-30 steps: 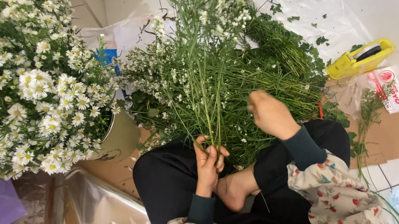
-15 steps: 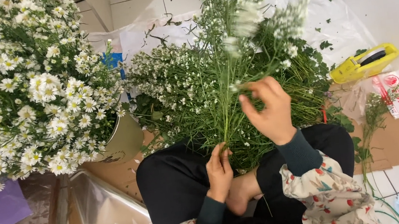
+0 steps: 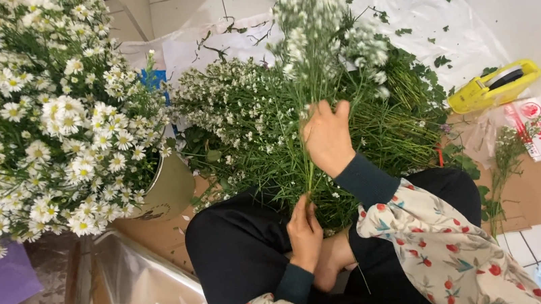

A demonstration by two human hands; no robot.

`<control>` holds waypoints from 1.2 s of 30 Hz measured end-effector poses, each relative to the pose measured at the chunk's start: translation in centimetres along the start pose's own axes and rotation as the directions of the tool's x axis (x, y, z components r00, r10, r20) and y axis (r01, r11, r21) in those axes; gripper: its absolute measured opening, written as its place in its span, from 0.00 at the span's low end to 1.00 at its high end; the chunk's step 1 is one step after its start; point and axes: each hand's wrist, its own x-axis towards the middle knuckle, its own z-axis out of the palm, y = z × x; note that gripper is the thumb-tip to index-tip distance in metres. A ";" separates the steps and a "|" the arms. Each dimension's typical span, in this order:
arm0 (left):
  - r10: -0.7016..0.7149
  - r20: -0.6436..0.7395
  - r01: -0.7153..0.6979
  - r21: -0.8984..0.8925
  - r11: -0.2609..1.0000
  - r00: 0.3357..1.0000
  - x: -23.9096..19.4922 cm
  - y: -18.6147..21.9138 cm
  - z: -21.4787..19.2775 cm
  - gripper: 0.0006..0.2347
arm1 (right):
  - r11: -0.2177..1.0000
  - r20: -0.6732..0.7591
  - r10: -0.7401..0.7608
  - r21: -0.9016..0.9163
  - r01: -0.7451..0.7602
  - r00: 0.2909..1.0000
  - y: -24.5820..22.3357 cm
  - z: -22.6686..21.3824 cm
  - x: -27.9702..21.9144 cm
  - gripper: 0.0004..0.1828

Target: The person arranges a bunch of small white flowers, using their hands to sort and gather the stems while sitting on the floor.

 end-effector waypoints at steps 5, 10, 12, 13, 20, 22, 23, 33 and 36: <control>-0.102 0.047 0.105 -0.058 0.993 0.994 0.2 0.1 -0.2 0.15 | 0.990 0.023 -0.139 0.012 0.138 0.990 -0.6 1.5 -0.6 0.06; -0.180 0.031 0.182 -0.214 0.960 0.983 2.1 0.5 -1.0 0.14 | 0.929 -0.306 -0.275 0.159 0.334 0.911 -1.0 2.1 -4.4 0.03; -0.300 0.077 0.301 -0.450 0.841 0.951 1.9 -0.9 -0.8 0.13 | 0.893 -0.443 -0.164 0.312 0.323 0.881 1.1 1.9 -5.9 0.06; -0.299 0.075 0.300 -0.452 0.840 0.951 2.6 -0.7 -1.0 0.13 | 0.893 -0.444 -0.166 0.310 0.325 0.880 2.6 0.7 -6.6 0.06; -0.342 0.279 0.405 -0.829 0.385 0.897 2.7 -1.1 -2.1 0.13 | 0.718 0.000 0.324 0.652 -0.246 0.946 7.2 3.2 -8.6 0.09; -0.340 0.311 0.416 -0.858 0.301 0.887 2.4 -1.9 -2.0 0.13 | 0.845 0.195 0.232 0.445 -0.297 0.953 6.8 3.7 -8.1 0.15; -0.317 0.334 0.411 -0.885 0.219 0.888 2.2 -2.2 -2.0 0.12 | 0.828 0.286 0.199 0.463 -0.317 0.937 6.2 2.5 -7.6 0.18; -0.097 0.465 0.435 -0.871 -0.231 0.880 -0.4 -6.2 -0.8 0.18 | -0.270 0.058 0.093 0.962 -0.031 0.994 1.2 3.2 -1.4 0.33; -0.056 0.462 0.425 -0.852 -0.307 0.885 -0.5 -6.0 -0.7 0.17 | -0.302 0.069 0.116 0.953 -0.031 0.991 0.3 3.1 -0.9 0.28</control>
